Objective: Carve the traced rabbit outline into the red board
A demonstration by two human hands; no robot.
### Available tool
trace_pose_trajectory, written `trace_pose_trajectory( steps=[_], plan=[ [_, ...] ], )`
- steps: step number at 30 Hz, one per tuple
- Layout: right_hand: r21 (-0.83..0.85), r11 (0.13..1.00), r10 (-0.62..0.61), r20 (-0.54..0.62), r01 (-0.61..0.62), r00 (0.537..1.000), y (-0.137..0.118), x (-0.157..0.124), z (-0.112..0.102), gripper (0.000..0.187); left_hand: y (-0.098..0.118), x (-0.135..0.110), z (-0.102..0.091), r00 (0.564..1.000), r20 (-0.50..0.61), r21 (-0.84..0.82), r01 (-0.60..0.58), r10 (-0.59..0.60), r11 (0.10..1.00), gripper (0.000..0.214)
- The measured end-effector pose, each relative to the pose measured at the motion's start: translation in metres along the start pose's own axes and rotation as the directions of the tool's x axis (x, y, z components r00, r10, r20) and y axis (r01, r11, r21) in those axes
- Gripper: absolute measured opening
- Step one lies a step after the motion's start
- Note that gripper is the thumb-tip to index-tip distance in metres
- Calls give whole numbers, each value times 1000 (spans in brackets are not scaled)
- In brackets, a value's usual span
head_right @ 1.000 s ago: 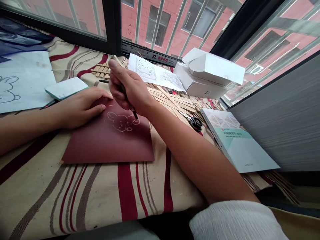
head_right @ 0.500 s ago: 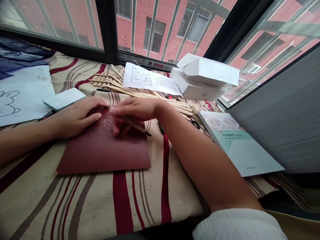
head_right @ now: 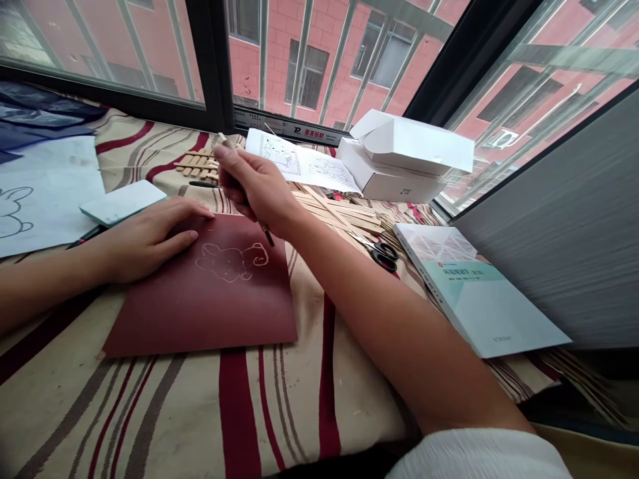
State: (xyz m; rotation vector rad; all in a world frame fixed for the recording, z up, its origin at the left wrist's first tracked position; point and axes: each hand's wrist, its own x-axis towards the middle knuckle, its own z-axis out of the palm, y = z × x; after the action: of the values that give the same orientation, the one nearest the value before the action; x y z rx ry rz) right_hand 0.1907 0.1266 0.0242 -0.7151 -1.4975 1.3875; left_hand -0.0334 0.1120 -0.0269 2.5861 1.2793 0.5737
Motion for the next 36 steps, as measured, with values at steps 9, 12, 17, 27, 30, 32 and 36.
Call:
trace_pose_trajectory(
  steps=[9, 12, 17, 27, 30, 32, 36],
  plan=[
    [3, 1000, -27, -7, 27, 1000, 26, -1, 18, 54, 0, -2, 2, 1000, 8, -4, -4, 4, 1000, 44],
    [38, 999, -9, -10, 9, 1000, 17, 0, 13, 54, -1, -2, 2, 1000, -6, -9, 0, -1, 1000, 44],
    [77, 995, -55, -36, 57, 998, -3, 5, -4, 56, 2, 0, 0, 999, 34, -6, 31, -31, 999, 47],
    [19, 982, -182, -136, 187, 974, -19, 11, -21, 53, 4, -1, -3, 997, 55, -5, 58, -58, 998, 50],
    [85, 988, -114, -161, 129, 980, -8, 7, -7, 54, 4, -1, -3, 997, 46, -17, 64, -63, 998, 50],
    [116, 992, -38, -155, 56, 987, 2, 4, 5, 52, 5, -1, -4, 998, 37, -18, 61, -60, 998, 49],
    [114, 993, -19, -113, 32, 993, 19, -1, 22, 50, 9, -1, -4, 998, 46, -11, 50, -50, 999, 46]
  ],
)
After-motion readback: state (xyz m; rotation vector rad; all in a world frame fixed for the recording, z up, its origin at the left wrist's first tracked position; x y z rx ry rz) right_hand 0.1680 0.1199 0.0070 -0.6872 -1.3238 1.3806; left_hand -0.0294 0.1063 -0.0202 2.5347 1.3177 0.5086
